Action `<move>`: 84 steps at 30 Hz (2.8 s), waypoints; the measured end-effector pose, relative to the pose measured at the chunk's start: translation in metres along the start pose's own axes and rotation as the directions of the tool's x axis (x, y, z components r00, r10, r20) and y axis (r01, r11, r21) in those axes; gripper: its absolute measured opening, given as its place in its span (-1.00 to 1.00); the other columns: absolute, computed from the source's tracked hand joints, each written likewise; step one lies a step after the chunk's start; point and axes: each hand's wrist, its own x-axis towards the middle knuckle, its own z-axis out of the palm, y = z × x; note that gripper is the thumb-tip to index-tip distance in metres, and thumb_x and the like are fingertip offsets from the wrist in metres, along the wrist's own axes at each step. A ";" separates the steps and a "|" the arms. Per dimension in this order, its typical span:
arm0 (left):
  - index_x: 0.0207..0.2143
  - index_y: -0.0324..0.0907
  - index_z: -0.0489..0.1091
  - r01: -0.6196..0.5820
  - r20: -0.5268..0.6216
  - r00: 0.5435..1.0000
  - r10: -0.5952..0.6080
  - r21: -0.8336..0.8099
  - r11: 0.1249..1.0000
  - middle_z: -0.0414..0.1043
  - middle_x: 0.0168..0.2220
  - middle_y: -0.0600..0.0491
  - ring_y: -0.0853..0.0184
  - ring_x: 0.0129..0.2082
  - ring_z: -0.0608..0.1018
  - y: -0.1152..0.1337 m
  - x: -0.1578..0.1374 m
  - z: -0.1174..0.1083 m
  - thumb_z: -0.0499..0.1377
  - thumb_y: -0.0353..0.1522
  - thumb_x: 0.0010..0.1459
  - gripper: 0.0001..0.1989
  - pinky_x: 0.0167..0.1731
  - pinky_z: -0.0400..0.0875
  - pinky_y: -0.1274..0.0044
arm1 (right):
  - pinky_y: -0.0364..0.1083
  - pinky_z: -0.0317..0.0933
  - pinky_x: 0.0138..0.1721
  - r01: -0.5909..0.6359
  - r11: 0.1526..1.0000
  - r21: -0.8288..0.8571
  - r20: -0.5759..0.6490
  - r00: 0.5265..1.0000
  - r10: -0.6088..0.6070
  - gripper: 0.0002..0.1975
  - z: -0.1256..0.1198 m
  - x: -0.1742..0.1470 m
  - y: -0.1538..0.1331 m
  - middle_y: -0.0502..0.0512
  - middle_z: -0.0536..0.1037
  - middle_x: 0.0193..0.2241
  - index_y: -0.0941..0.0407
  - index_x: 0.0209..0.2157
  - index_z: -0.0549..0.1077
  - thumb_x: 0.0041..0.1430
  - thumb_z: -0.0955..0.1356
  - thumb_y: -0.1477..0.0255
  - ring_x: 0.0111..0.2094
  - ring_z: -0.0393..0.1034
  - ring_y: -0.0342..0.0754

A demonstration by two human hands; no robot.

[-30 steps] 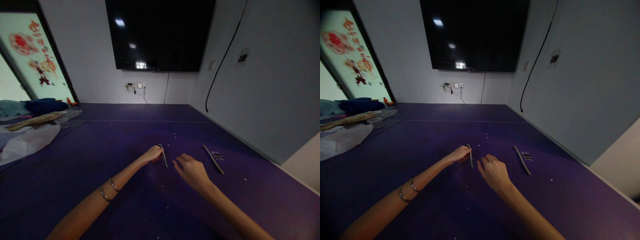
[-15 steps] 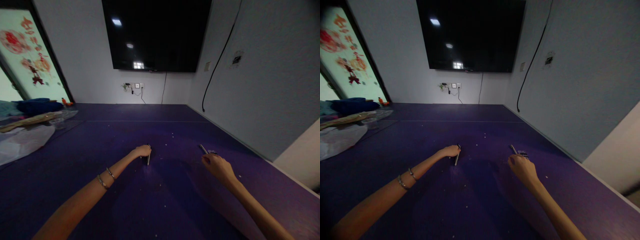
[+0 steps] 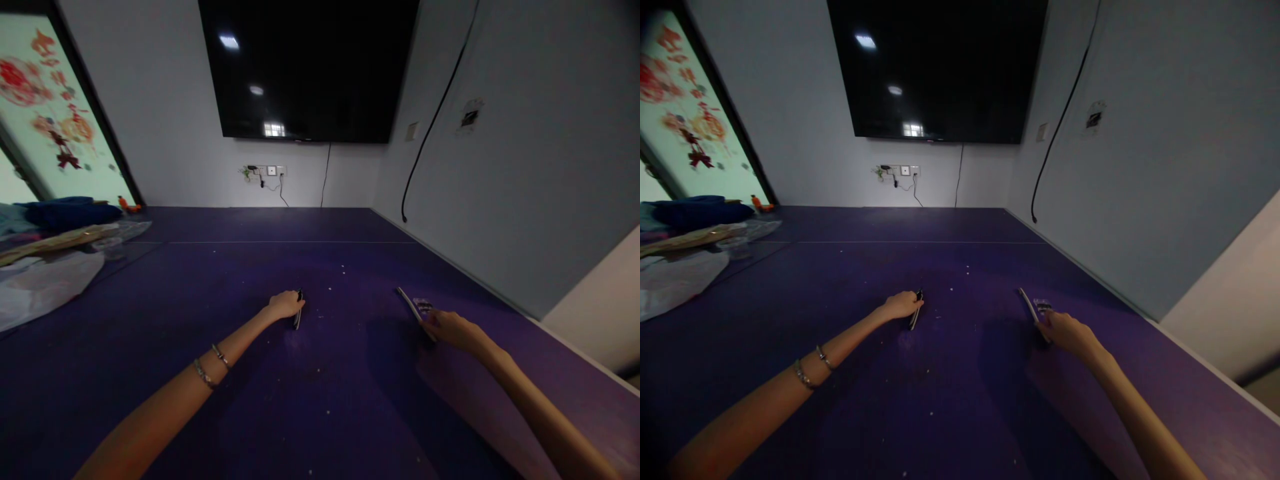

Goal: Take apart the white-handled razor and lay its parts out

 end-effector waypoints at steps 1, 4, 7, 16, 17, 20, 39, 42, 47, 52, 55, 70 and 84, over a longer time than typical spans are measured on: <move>-0.25 -0.21 0.46 -0.001 -0.008 1.000 0.001 0.002 1.000 0.50 -0.21 -0.20 0.08 -0.19 0.53 0.000 -0.002 -0.001 -0.05 -0.13 0.14 -0.58 -0.29 0.37 0.41 | -0.12 0.14 -0.49 -0.002 1.000 -0.013 0.011 1.000 0.003 -0.64 0.001 0.003 0.003 0.15 0.52 -0.47 0.11 -0.44 0.43 0.13 0.19 0.14 -0.45 0.44 0.02; -0.26 -0.20 0.47 0.002 -0.032 0.999 -0.002 0.003 1.000 0.50 -0.20 -0.19 0.08 -0.19 0.53 -0.001 -0.007 -0.003 -0.11 -0.10 0.16 -0.53 -0.29 0.37 0.41 | -0.12 0.13 -0.49 0.016 0.998 -0.060 0.048 0.999 -0.014 -0.60 0.004 0.009 0.006 0.15 0.52 -0.46 0.10 -0.46 0.44 0.16 0.15 0.14 -0.44 0.44 0.02; -0.29 -0.19 0.47 0.005 -0.058 0.998 -0.005 0.000 1.000 0.50 -0.20 -0.17 0.09 -0.20 0.53 -0.003 -0.010 -0.004 -0.14 -0.11 0.17 -0.52 -0.31 0.37 0.41 | -0.15 0.08 -0.51 0.082 0.994 -0.070 0.101 0.992 -0.075 -0.63 0.007 0.011 0.005 0.12 0.53 -0.47 0.10 -0.44 0.45 0.18 0.14 0.21 -0.43 0.44 -0.01; -0.40 -0.17 0.46 0.013 -0.073 0.997 -0.012 0.013 1.000 0.51 -0.31 -0.10 0.18 -0.28 0.54 -0.001 -0.031 -0.005 -0.10 -0.08 0.15 -0.54 -0.37 0.34 0.47 | -0.15 0.04 -0.49 0.124 0.983 -0.137 0.041 0.992 -0.119 -0.67 0.011 0.002 -0.011 0.18 0.54 -0.39 0.15 -0.40 0.46 0.18 0.16 0.30 -0.35 0.46 0.04; -0.42 -0.18 0.46 0.021 -0.069 0.997 -0.019 0.019 1.000 0.51 -0.34 -0.11 0.16 -0.29 0.54 0.000 -0.034 -0.005 -0.09 -0.05 0.13 -0.52 -0.37 0.35 0.46 | -0.15 0.05 -0.48 0.116 0.984 -0.133 0.029 0.993 -0.114 -0.67 0.010 0.000 -0.018 0.19 0.54 -0.39 0.16 -0.40 0.46 0.18 0.16 0.30 -0.34 0.46 0.05; -0.45 -0.19 0.45 0.042 -0.061 0.997 -0.039 0.045 0.998 0.50 -0.39 -0.12 0.13 -0.31 0.54 0.003 -0.041 -0.004 -0.04 0.01 0.07 -0.51 -0.36 0.35 0.43 | -0.14 0.08 -0.46 0.123 0.985 -0.117 -0.036 0.991 -0.128 -0.65 0.006 -0.009 -0.048 0.21 0.55 -0.40 0.16 -0.40 0.47 0.19 0.15 0.29 -0.33 0.47 0.06; -0.37 -0.16 0.46 0.053 -0.099 0.994 -0.047 0.058 0.997 0.52 -0.31 -0.12 0.11 -0.25 0.55 0.012 -0.047 0.008 0.04 -0.14 0.08 -0.68 -0.33 0.38 0.40 | -0.05 0.30 -0.31 0.408 0.911 -0.051 -0.105 0.905 -0.411 -0.63 0.026 -0.031 -0.253 0.30 0.58 -0.36 0.22 -0.35 0.53 0.17 0.17 0.34 -0.31 0.50 0.11; -0.35 -0.16 0.46 0.069 -0.104 0.992 -0.064 0.051 0.996 0.52 -0.29 -0.12 0.12 -0.23 0.54 0.013 -0.046 0.008 0.05 -0.14 0.08 -0.68 -0.31 0.38 0.41 | -0.03 0.30 -0.31 0.399 0.915 -0.053 -0.093 0.911 -0.403 -0.63 0.027 -0.029 -0.254 0.32 0.57 -0.35 0.23 -0.34 0.54 0.17 0.17 0.35 -0.30 0.49 0.14; -0.34 -0.17 0.47 0.081 -0.104 0.992 -0.076 0.037 0.996 0.52 -0.27 -0.14 0.09 -0.21 0.54 0.016 -0.045 0.010 0.05 -0.13 0.08 -0.66 -0.29 0.38 0.39 | -0.03 0.29 -0.30 0.385 0.921 -0.054 -0.088 0.917 -0.389 -0.65 0.029 -0.028 -0.254 0.32 0.57 -0.33 0.23 -0.32 0.54 0.16 0.18 0.36 -0.28 0.49 0.13; -0.39 -0.18 0.47 0.068 -0.112 0.992 -0.066 0.017 0.998 0.52 -0.29 -0.14 0.08 -0.23 0.54 0.014 -0.045 0.008 -0.01 -0.08 0.11 -0.60 -0.32 0.36 0.40 | -0.04 0.29 -0.33 0.397 0.917 -0.029 -0.107 0.911 -0.398 -0.57 0.024 -0.026 -0.242 0.28 0.56 -0.37 0.20 -0.34 0.53 0.19 0.16 0.21 -0.32 0.48 0.11; -0.41 -0.18 0.46 0.053 -0.130 0.990 -0.054 -0.009 0.999 0.52 -0.32 -0.10 0.13 -0.26 0.54 0.010 -0.045 0.003 -0.06 -0.09 0.14 -0.57 -0.37 0.33 0.46 | -0.06 0.28 -0.33 0.456 0.889 0.041 -0.137 0.884 -0.448 -0.63 0.012 -0.012 -0.207 0.19 0.56 -0.38 0.16 -0.34 0.51 0.17 0.20 0.20 -0.35 0.47 0.05; -0.48 -0.19 0.37 -0.130 -0.318 0.947 0.051 -0.232 0.964 0.40 -0.51 0.05 0.37 -0.51 0.42 0.005 -0.032 -0.011 -0.03 -0.24 0.14 -0.71 -0.50 0.15 0.58 | 0.02 0.16 0.04 0.351 0.872 0.342 -0.018 0.930 -0.367 -0.28 -0.015 0.063 0.056 0.21 0.37 0.06 0.15 0.09 0.29 -0.24 0.33 0.59 0.04 0.29 0.11; -0.49 -0.21 0.37 -0.234 -0.354 0.927 0.120 -0.297 0.926 0.37 -0.57 0.09 0.39 -0.53 0.41 0.002 -0.032 -0.009 -0.02 -0.29 0.10 -0.74 -0.50 0.16 0.58 | -0.01 0.22 -0.03 0.312 0.838 0.448 0.032 0.931 -0.364 -0.35 -0.004 0.078 0.072 0.28 0.46 -0.05 0.21 0.04 0.28 -0.20 0.34 0.45 -0.04 0.36 0.08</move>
